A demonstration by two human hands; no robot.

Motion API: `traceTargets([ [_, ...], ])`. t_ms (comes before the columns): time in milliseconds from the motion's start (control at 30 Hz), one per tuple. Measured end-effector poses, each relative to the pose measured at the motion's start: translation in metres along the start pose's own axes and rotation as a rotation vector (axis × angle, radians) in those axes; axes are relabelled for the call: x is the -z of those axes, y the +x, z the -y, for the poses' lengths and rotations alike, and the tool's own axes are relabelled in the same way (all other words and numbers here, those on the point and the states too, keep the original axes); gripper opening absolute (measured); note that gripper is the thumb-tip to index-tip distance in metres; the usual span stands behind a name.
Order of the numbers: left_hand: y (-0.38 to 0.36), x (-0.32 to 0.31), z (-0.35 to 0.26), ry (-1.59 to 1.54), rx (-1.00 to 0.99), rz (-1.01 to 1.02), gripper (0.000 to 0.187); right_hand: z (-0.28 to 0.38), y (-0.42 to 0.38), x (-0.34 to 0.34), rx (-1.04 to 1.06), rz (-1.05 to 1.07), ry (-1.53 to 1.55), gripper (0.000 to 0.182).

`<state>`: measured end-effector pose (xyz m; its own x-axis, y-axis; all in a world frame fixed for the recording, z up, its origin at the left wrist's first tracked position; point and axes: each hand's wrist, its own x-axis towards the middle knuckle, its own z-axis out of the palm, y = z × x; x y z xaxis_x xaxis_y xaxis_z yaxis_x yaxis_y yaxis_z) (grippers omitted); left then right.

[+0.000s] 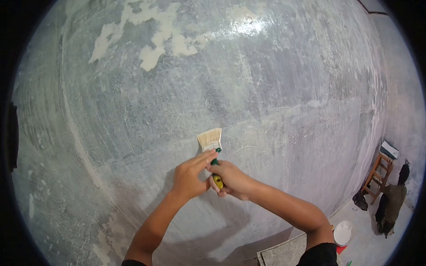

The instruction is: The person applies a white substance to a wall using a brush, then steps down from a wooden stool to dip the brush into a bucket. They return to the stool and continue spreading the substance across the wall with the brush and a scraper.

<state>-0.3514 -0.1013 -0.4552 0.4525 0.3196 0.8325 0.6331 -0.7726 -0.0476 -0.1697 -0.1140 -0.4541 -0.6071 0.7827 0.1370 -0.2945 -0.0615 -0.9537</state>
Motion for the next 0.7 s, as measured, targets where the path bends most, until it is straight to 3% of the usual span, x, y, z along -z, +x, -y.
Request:
traceTargets([
  [133, 0.000, 0.017, -0.016, 0.069, -0.104, -0.059, 0.061, 0.003, -0.020, -0.011, 0.144, 0.005, -0.221, 0.027],
  [200, 0.018, 0.032, -0.022, 0.117, -0.191, -0.060, 0.070, 0.022, -0.025, -0.016, 0.419, -0.151, -0.469, 0.040],
  [267, 0.040, 0.044, -0.021, 0.147, -0.215, -0.009, 0.075, 0.029, -0.011, -0.006, 0.737, -0.346, -0.685, 0.048],
  [333, 0.061, 0.050, -0.017, 0.242, -0.267, -0.019, 0.074, 0.053, -0.006, 0.003, 0.984, -0.799, -1.363, 0.049],
  [433, 0.079, 0.046, -0.006, 0.201, -0.218, -0.073, 0.074, 0.082, 0.008, 0.011, 0.994, -1.117, -1.658, 0.052],
  [467, 0.082, 0.043, -0.006, 0.199, -0.216, -0.071, 0.074, 0.089, 0.014, 0.014, 0.991, -1.116, -1.658, 0.052],
  [533, 0.087, 0.033, -0.009, 0.244, -0.201, -0.090, 0.075, 0.095, 0.026, 0.017, 0.791, -1.181, -1.951, 0.051],
  [667, 0.082, 0.009, 0.000, 0.239, -0.184, -0.017, 0.076, 0.081, 0.036, 0.011, 0.867, -1.108, -2.074, 0.050],
  [700, 0.076, 0.005, 0.001, 0.233, -0.175, -0.010, 0.076, 0.079, 0.030, 0.006, 0.775, -1.038, -2.145, 0.043],
])
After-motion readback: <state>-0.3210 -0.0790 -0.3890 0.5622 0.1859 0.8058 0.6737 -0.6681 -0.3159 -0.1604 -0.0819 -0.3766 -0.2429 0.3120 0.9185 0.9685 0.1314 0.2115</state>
